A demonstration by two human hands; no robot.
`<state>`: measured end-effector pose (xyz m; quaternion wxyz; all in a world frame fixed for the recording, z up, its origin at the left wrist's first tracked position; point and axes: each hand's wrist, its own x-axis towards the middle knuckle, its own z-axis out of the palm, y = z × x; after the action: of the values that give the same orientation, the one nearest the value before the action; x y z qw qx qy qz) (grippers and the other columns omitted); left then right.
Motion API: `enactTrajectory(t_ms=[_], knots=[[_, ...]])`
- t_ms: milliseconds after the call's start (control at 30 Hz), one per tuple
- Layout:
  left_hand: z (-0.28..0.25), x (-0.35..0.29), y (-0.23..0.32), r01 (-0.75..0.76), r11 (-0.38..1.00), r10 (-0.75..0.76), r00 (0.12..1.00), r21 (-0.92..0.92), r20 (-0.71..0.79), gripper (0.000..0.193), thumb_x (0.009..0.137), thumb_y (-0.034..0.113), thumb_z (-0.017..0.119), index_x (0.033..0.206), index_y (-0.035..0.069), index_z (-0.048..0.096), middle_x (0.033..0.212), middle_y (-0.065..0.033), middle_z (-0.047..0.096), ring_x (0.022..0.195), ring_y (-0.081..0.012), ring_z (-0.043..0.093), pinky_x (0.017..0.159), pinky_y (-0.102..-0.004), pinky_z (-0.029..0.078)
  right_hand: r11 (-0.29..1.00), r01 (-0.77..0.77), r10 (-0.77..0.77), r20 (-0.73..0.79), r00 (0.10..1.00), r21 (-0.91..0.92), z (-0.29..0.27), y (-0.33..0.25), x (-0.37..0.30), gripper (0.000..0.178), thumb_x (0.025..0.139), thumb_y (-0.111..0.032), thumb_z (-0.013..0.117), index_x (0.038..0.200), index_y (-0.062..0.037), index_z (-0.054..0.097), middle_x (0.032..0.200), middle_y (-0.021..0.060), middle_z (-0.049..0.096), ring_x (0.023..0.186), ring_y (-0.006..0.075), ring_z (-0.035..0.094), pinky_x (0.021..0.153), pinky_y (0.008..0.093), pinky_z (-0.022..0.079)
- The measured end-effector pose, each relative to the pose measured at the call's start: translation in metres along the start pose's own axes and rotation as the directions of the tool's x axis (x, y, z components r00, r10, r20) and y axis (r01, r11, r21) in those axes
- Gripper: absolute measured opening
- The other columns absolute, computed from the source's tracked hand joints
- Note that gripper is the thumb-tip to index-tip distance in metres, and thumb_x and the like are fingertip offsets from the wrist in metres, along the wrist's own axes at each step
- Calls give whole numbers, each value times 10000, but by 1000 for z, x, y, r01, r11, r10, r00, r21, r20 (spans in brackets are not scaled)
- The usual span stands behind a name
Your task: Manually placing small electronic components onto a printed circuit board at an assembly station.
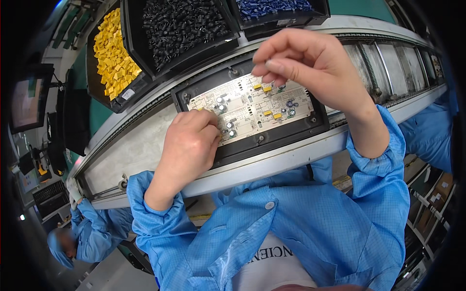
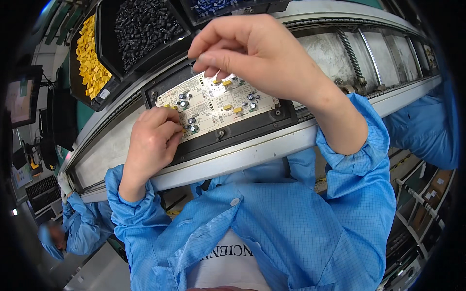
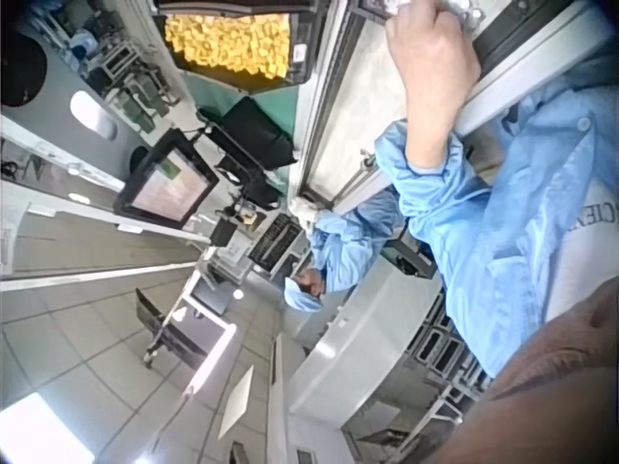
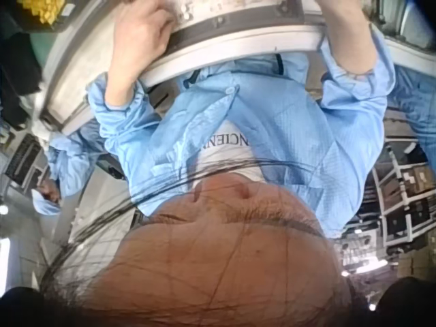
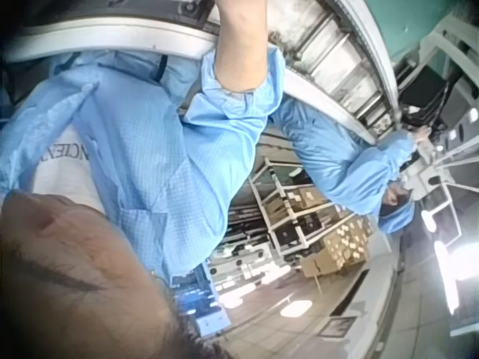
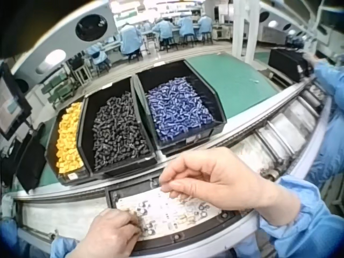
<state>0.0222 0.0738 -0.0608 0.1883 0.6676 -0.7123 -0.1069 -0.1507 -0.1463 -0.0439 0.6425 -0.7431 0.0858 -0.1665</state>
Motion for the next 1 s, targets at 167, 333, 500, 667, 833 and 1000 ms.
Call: enactTrajectory(t_ms=[167, 333, 500, 667, 833, 1000], knots=[[3, -1, 0, -22, 1000, 22, 999, -13, -28, 134, 695, 21, 741, 816, 18, 682, 920, -80, 643, 852, -292, 620, 756, -397, 487, 995, -39, 56, 178, 982, -97, 14, -1, -2, 113, 901, -5, 670, 1004, 15, 711, 940, 28, 697, 852, 89, 633, 778, 220, 512], [-3, -8, -13, -28, 995, 21, 997, -92, -79, 196, 735, 30, 752, 927, 18, 712, 984, -104, 670, 876, -307, 636, 759, -403, 502, 961, -278, 269, 272, 924, -4, 26, 4, 4, 146, 885, 30, 670, 1026, 40, 706, 916, 51, 696, 837, 88, 631, 762, 233, 527], [-8, -17, -34, 25, 992, -54, 969, -122, -241, 199, 755, 2, 752, 949, 17, 709, 973, -114, 679, 875, -296, 658, 731, -366, 532, 926, -372, 377, 247, 893, -68, 32, 8, 6, 160, 869, 57, 675, 1026, 45, 707, 899, 59, 704, 809, 93, 641, 739, 238, 541], [-1, -18, -44, -24, 1000, 21, 946, -6, -322, 166, 757, 55, 756, 908, 37, 689, 919, -88, 659, 823, -285, 636, 715, -381, 515, 926, -340, 372, 235, 898, -167, 35, 14, 4, 145, 860, 63, 682, 1000, 35, 709, 909, 46, 704, 832, 94, 643, 759, 234, 529], [-2, -19, -42, -43, 998, 58, 942, 53, -332, 180, 755, 44, 754, 922, 28, 687, 930, -92, 665, 830, -286, 640, 718, -377, 518, 921, -335, 365, 144, 920, -197, 45, 6, -7, 124, 847, 65, 687, 960, 19, 707, 915, 38, 704, 845, 91, 634, 766, 230, 510], [-2, -20, -41, -43, 998, 55, 948, 43, -314, 190, 764, 43, 753, 940, 22, 685, 945, -99, 669, 850, -292, 645, 732, -379, 523, 906, -227, 275, 89, 957, -357, 49, 11, -17, 128, 826, 24, 712, 948, -13, 703, 874, 35, 692, 790, 100, 628, 715, 251, 504]])
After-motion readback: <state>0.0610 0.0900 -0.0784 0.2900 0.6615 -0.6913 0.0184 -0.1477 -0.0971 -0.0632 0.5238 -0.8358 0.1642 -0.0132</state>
